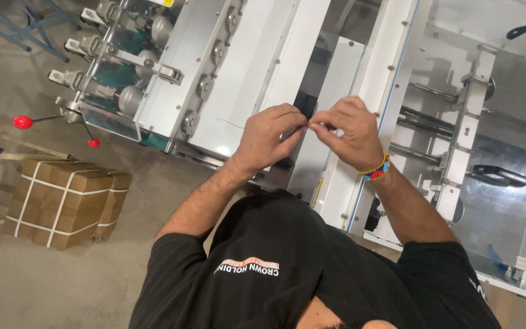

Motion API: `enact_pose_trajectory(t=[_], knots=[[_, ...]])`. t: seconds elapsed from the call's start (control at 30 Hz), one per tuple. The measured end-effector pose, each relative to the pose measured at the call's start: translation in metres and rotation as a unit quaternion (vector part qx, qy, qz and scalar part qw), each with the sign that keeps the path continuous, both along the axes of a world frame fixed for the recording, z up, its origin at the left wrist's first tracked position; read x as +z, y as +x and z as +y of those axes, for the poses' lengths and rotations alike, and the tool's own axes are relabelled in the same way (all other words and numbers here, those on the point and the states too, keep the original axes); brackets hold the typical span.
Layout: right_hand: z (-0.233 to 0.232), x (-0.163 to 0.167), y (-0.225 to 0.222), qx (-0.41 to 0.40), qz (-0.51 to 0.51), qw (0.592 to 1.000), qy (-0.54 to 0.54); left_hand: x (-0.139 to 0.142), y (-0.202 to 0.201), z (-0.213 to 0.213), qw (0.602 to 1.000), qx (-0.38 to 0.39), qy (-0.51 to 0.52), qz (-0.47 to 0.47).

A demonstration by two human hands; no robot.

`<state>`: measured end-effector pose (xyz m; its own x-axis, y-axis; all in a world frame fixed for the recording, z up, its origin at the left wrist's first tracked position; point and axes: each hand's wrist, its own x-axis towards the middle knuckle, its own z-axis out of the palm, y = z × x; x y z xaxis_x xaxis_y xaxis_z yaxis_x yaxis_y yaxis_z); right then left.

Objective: The person loads small black spool components onto the spindles of an industrial winding machine, pulls a red-handled lever to run the machine, and trims excess material with scissors. They then move to a second machine, thread a thin wire through it, and return to load more components.

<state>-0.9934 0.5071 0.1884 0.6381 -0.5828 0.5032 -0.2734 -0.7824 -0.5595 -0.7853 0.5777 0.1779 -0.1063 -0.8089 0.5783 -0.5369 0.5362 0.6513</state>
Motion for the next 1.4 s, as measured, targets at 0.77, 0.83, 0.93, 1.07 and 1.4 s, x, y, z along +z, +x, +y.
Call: enact_pose_trajectory(t=[0.77,0.83,0.93,1.07,1.4], knots=[[0.0020,-0.0063,-0.0031,-0.008,0.008,1.000,0.013,-0.0038,0.0006,0.0017,0.999,-0.013,0.010,0.049],[0.0030,-0.0046,-0.0018,-0.003,0.009,1.000,-0.023,-0.0037,0.0007,0.0026,0.999,-0.013,0.011,0.045],[0.0032,-0.0020,0.0008,0.003,-0.010,1.000,0.003,-0.0029,0.0008,0.0039,0.998,-0.023,0.007,0.057],[0.0032,-0.0011,0.0019,0.023,-0.003,1.000,0.015,-0.0024,0.0009,0.0044,0.999,0.002,-0.006,0.032],[0.0046,-0.0016,0.0030,0.014,0.009,0.999,-0.040,-0.0063,-0.0001,0.0043,1.000,0.021,0.016,0.018]])
